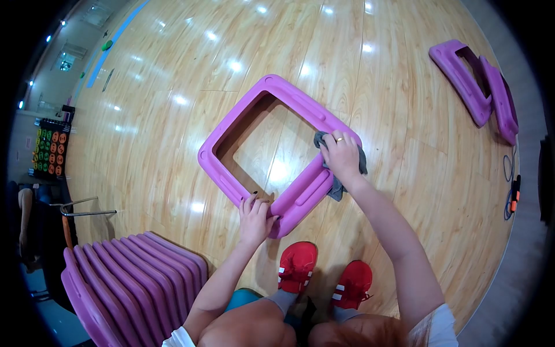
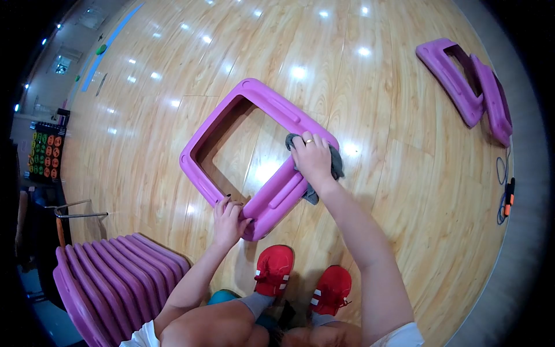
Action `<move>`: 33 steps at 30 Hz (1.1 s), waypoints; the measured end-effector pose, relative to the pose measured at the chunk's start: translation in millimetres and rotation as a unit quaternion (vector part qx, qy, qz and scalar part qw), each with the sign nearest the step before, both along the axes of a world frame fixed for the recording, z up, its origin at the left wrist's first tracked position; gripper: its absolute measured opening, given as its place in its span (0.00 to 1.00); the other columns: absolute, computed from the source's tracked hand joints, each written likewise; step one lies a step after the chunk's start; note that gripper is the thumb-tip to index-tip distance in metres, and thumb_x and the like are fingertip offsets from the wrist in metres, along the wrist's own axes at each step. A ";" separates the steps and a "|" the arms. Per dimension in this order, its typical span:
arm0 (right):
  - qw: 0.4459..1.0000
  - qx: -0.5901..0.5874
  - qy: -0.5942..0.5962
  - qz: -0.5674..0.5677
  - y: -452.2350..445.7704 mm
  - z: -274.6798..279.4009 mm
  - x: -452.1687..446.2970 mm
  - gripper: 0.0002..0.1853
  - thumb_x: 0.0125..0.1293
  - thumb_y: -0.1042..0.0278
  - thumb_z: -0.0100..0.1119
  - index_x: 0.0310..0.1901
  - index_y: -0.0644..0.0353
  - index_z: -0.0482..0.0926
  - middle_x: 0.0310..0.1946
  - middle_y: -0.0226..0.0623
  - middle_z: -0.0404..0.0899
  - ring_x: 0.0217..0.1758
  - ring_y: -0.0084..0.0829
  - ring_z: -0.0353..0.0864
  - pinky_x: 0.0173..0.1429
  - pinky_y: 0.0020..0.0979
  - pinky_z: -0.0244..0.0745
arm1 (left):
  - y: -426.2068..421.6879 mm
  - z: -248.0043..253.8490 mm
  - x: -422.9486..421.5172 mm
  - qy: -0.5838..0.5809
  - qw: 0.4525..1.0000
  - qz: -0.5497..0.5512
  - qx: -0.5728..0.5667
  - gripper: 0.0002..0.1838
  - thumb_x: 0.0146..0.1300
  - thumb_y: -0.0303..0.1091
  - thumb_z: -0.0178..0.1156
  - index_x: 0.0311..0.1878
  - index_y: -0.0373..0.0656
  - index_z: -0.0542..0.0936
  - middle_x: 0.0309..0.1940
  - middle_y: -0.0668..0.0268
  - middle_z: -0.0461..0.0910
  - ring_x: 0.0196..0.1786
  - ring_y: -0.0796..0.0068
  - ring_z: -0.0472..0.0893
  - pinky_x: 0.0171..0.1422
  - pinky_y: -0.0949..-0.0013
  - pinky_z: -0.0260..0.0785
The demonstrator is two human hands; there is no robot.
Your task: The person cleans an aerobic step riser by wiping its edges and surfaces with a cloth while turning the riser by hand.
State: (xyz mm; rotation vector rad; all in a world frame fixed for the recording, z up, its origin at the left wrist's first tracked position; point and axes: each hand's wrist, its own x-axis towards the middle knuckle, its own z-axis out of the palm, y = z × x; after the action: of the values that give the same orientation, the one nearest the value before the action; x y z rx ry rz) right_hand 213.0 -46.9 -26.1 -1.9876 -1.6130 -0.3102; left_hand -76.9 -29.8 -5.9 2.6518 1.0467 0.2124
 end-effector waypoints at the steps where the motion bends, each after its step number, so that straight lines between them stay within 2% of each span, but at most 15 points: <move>1: 1.000 0.005 0.024 -0.019 0.5 2.7 -5.1 0.10 0.52 0.65 0.63 0.34 0.53 0.74 0.32 0.34 0.70 0.37 0.36 0.72 0.39 0.37 0.66 | 0.1 -0.1 0.3 0.000 1.000 0.000 0.000 0.21 0.45 0.37 0.69 0.43 0.41 0.76 0.47 0.62 0.74 0.61 0.54 0.65 0.68 0.44 0.51; 3: 0.998 0.009 0.047 -0.040 0.0 3.3 -15.6 0.10 0.51 0.65 0.63 0.34 0.54 0.74 0.32 0.34 0.71 0.37 0.36 0.72 0.39 0.37 0.66 | 0.0 -0.8 1.8 -0.004 1.000 0.000 0.021 0.24 0.38 0.34 0.72 0.42 0.42 0.76 0.46 0.63 0.75 0.60 0.52 0.66 0.64 0.50 0.57; 5: 0.999 0.002 0.042 -0.004 -0.7 -0.2 -29.4 0.10 0.50 0.64 0.63 0.33 0.54 0.73 0.31 0.35 0.71 0.37 0.36 0.73 0.37 0.37 0.66 | 0.1 -2.1 1.3 -0.007 1.000 -0.004 0.024 0.24 0.38 0.33 0.72 0.42 0.42 0.75 0.45 0.62 0.75 0.60 0.52 0.66 0.64 0.50 0.57; 7: 1.000 0.006 0.010 0.026 -3.6 -0.2 -56.5 0.05 0.50 0.67 0.57 0.28 0.54 0.72 0.27 0.33 0.72 0.32 0.35 0.73 0.34 0.37 0.65 | 0.4 -1.7 1.2 -0.012 1.000 -0.006 0.027 0.25 0.38 0.33 0.72 0.43 0.42 0.75 0.45 0.62 0.75 0.60 0.51 0.66 0.64 0.51 0.57; 10: 0.994 -0.031 0.027 0.097 -10.7 3.5 -104.0 0.03 0.54 0.66 0.50 0.28 0.53 0.73 0.29 0.32 0.73 0.33 0.32 0.74 0.36 0.35 0.66 | -0.5 -1.2 1.0 0.000 1.000 0.000 0.001 0.23 0.43 0.36 0.70 0.44 0.41 0.75 0.47 0.62 0.74 0.61 0.54 0.65 0.68 0.45 0.52; 12: 0.989 -0.034 0.026 0.141 -16.0 4.1 -126.0 0.03 0.53 0.65 0.51 0.28 0.52 0.72 0.30 0.30 0.71 0.35 0.30 0.74 0.38 0.33 0.66 | -0.1 -1.1 2.0 -0.004 1.000 -0.006 0.027 0.25 0.38 0.33 0.72 0.43 0.42 0.75 0.45 0.62 0.75 0.60 0.51 0.66 0.64 0.50 0.57; 18: 0.978 0.010 0.004 0.208 -14.9 -4.8 -109.6 0.03 0.53 0.64 0.51 0.28 0.51 0.71 0.28 0.30 0.69 0.33 0.30 0.73 0.38 0.32 0.65 | -0.9 -1.2 1.6 0.003 0.999 -0.005 0.035 0.24 0.40 0.33 0.71 0.43 0.42 0.75 0.46 0.62 0.75 0.60 0.52 0.65 0.66 0.50 0.56; 20: 0.982 0.001 0.002 0.188 -9.1 -17.8 -91.9 0.03 0.52 0.64 0.51 0.28 0.51 0.71 0.28 0.30 0.69 0.33 0.30 0.73 0.37 0.32 0.65 | 0.8 -0.6 1.1 0.011 1.000 -0.008 0.028 0.23 0.42 0.34 0.70 0.43 0.42 0.75 0.45 0.62 0.75 0.60 0.52 0.65 0.67 0.48 0.53; 22: 0.991 0.012 -0.024 0.132 -12.5 -1.5 -67.5 0.02 0.52 0.66 0.51 0.27 0.52 0.72 0.27 0.30 0.69 0.33 0.30 0.73 0.35 0.33 0.65 | 0.2 0.3 1.6 0.013 0.999 -0.013 0.036 0.23 0.43 0.36 0.70 0.43 0.42 0.75 0.45 0.62 0.74 0.60 0.52 0.65 0.67 0.44 0.51; 23: 0.993 0.019 -0.035 0.112 -11.0 -3.8 -56.5 0.02 0.51 0.66 0.51 0.26 0.52 0.72 0.27 0.29 0.69 0.32 0.30 0.73 0.35 0.32 0.65 | 0.9 -1.4 0.8 0.014 0.999 -0.012 0.031 0.22 0.43 0.37 0.69 0.43 0.42 0.75 0.44 0.63 0.75 0.60 0.54 0.66 0.68 0.39 0.47; 26: 0.995 0.043 -0.056 0.066 -4.9 -9.4 -21.9 0.02 0.51 0.67 0.54 0.25 0.52 0.71 0.26 0.29 0.69 0.31 0.30 0.73 0.33 0.32 0.67 | 2.7 0.2 0.2 0.046 0.998 -0.018 0.036 0.22 0.43 0.38 0.69 0.42 0.42 0.75 0.43 0.63 0.75 0.60 0.56 0.66 0.68 0.37 0.44; 28: 0.997 0.068 -0.042 -0.008 -4.3 -4.8 -9.7 0.04 0.52 0.67 0.57 0.26 0.53 0.71 0.26 0.30 0.71 0.31 0.32 0.74 0.33 0.34 0.70 | 3.1 -0.9 4.8 0.047 0.998 -0.013 0.051 0.21 0.43 0.38 0.69 0.41 0.42 0.76 0.42 0.63 0.75 0.60 0.57 0.67 0.68 0.36 0.43; 29: 0.994 0.082 0.060 -0.044 -11.0 -4.6 -6.0 0.06 0.55 0.66 0.58 0.30 0.56 0.73 0.28 0.34 0.73 0.34 0.37 0.76 0.36 0.38 0.73 | 3.0 -2.7 4.6 0.053 0.997 -0.003 0.059 0.21 0.43 0.38 0.69 0.41 0.42 0.76 0.42 0.63 0.75 0.59 0.57 0.67 0.68 0.36 0.42; 30: 0.994 0.081 0.062 -0.044 -17.0 -1.4 -4.4 0.06 0.55 0.66 0.58 0.30 0.56 0.73 0.28 0.34 0.73 0.34 0.37 0.76 0.36 0.38 0.73 | 5.8 -2.7 6.9 0.055 0.997 -0.003 0.059 0.21 0.43 0.38 0.69 0.41 0.42 0.76 0.42 0.63 0.75 0.59 0.57 0.67 0.68 0.36 0.42; 33: 0.967 0.075 0.180 -0.166 -37.8 -7.1 2.9 0.10 0.60 0.64 0.56 0.40 0.59 0.73 0.33 0.39 0.74 0.38 0.42 0.76 0.41 0.40 0.74 | 20.8 2.1 24.0 0.046 0.995 0.001 0.085 0.21 0.42 0.39 0.69 0.40 0.43 0.76 0.41 0.63 0.75 0.59 0.58 0.68 0.69 0.38 0.43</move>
State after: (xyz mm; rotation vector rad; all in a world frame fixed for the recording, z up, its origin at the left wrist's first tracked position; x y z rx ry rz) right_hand 215.9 -84.7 -33.3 -2.0520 -1.0035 -0.1750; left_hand -52.9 -9.0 -3.8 2.8370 1.1051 0.1896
